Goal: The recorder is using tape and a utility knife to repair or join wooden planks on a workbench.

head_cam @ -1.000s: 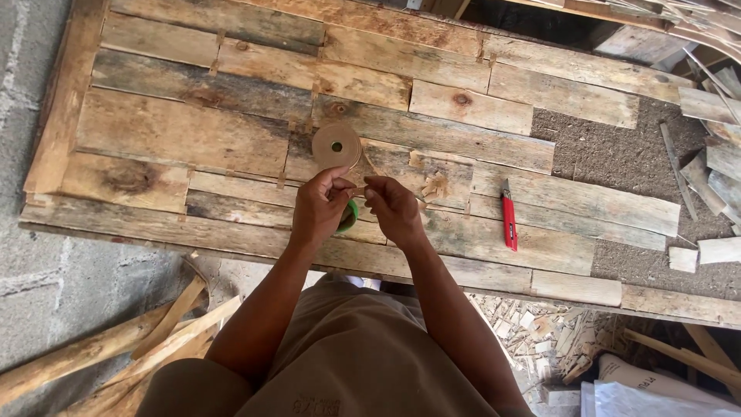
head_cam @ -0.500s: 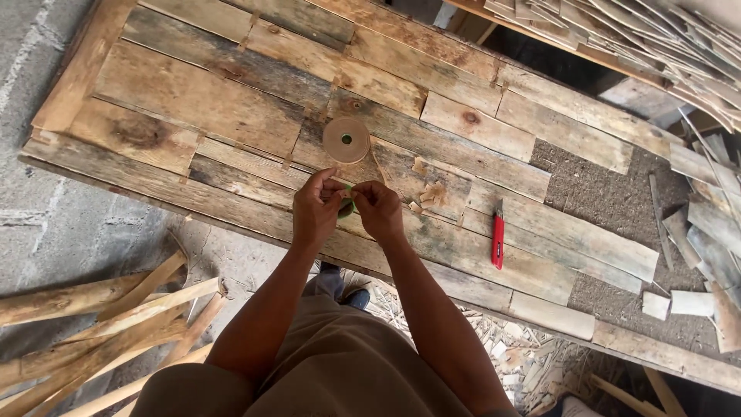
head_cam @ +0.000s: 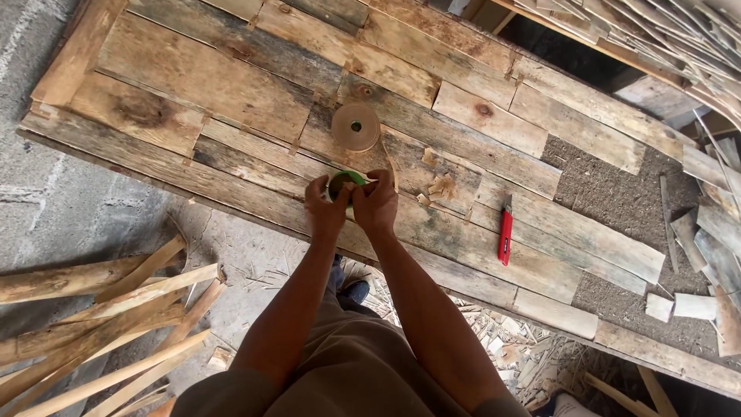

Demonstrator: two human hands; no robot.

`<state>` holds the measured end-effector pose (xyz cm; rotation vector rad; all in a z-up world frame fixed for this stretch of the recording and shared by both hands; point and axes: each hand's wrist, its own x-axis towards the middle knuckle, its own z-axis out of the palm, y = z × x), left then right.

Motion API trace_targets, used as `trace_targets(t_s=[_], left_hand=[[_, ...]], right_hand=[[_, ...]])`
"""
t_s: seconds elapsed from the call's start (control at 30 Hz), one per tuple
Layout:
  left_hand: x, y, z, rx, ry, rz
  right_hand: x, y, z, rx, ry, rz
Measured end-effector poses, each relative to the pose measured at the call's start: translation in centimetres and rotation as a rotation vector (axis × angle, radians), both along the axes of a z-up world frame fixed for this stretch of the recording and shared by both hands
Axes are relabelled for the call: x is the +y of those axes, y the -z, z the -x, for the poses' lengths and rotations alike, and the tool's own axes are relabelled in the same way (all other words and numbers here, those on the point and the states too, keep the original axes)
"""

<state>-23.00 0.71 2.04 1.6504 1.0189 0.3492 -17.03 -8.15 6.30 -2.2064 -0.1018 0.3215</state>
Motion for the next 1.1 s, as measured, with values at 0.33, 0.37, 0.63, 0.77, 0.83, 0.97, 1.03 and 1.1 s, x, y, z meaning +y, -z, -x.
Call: trace_targets(t_s=[0.33,0.37,0.63,0.77,0.83,0.97,1.03,1.1], left_hand=[[-1.3,3.0,-0.8,-0.061,-0.123,0.086],[-1.3,2.8,-0.9,-0.056,-0.132,0.083],[-1.5,3.0,-0.7,0.02,-0.141,0.055],[-1.6,7.5,-0.5,-0.225,-0.218,0.225],[-1.5,8.1,-0.3,-0.385,-0.243,0.328],[-1.2,6.0,-0.3,-0.318,-0.138,0.205],[-1.1,4.9,-0.4,-0.269,-0.124,0.159],[-0.9,2.8,-0.6,-0.111,-0.146,0.203]], right_hand=[[0.2,0.6,0.4,-0.07,-0.026,0.064],[0.3,0.5,0.4,-0.041,-0.02,0.068],[-0.4,0.9,1.6,-0.023,0.058,-0.04],[-0.5,1.2,2.1,-0.116,0.115,-0.207],[-0.3,1.1,2.0,-0.127,0.138,-0.256],[0.2,1.1,1.5,-0.031,0.09,-0.151],[0.3,0.9,1.4,0.0,0.066,-0.091],[0.4,0.4,1.4,-0.06,0.024,-0.005]])
